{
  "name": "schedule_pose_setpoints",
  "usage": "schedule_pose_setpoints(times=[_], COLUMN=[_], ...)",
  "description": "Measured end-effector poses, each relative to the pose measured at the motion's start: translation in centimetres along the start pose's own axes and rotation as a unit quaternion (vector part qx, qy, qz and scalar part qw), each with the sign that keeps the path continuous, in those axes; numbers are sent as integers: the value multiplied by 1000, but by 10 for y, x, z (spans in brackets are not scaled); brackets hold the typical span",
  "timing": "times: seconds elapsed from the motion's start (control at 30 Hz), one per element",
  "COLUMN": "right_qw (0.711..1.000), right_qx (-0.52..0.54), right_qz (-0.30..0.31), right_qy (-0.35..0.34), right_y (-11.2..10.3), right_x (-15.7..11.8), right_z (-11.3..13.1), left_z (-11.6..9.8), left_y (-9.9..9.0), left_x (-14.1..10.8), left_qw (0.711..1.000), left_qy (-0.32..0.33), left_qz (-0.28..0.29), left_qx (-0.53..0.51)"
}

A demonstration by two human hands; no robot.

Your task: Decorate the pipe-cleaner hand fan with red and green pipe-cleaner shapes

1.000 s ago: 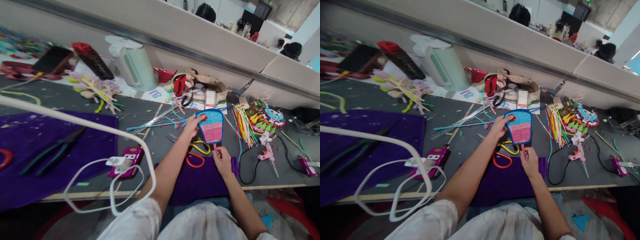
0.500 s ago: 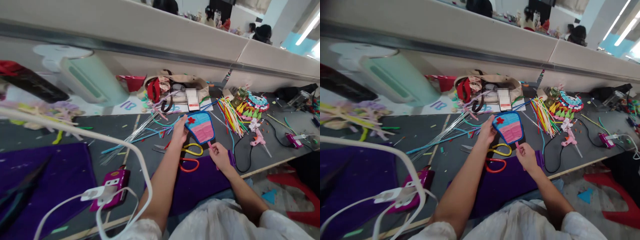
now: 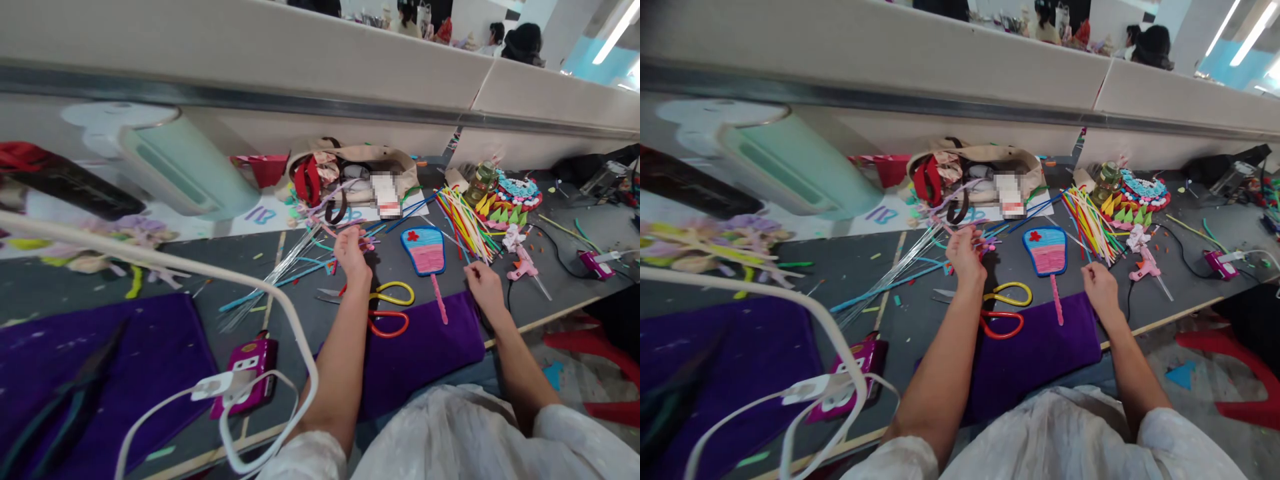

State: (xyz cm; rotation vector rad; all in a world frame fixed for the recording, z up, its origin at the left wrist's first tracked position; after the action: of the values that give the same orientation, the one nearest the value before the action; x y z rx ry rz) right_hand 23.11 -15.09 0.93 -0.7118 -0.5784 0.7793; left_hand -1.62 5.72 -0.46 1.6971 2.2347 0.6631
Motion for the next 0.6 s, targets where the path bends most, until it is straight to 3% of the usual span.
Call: schedule_pose_setpoints(times=[0.13, 0.23, 0.3, 0.43, 0.5, 0.6], right_qw=[998, 998, 1000, 988, 980, 977], right_qx=[-6, 2, -18, -104, -133, -137], right_qz=[-58, -50, -3, 108, 130, 137], right_qy=[32, 27, 7, -43, -71, -85], right_y=[-34, -35, -18, 36, 58, 72], right_x=[21, 22, 14, -13, -23, -30], right_z=[-12, -7, 3, 24, 30, 32], left_z=[-1, 2, 4, 4, 3, 2], left_y=[1, 5, 6, 4, 2, 1], left_x=[-1, -3, -4, -3, -2, -1], left_qw=[999, 997, 997, 997, 998, 998], left_qy=[32, 28, 25, 30, 33, 37], left_qz=[14, 39, 41, 26, 19, 21], left_qx=[38, 56, 60, 60, 58, 53])
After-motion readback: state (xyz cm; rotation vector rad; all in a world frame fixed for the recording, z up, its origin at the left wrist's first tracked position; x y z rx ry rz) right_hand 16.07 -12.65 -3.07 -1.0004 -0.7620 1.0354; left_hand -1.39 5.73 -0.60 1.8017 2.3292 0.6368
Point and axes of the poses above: each hand's wrist, its own x-axis towards the middle knuckle, its own y-axis out of the palm, z = x × y, the point moved 3 cm from there along x, towards the middle knuckle, and after that the axes turned 8 degrees about y, right-handed, at the moved point
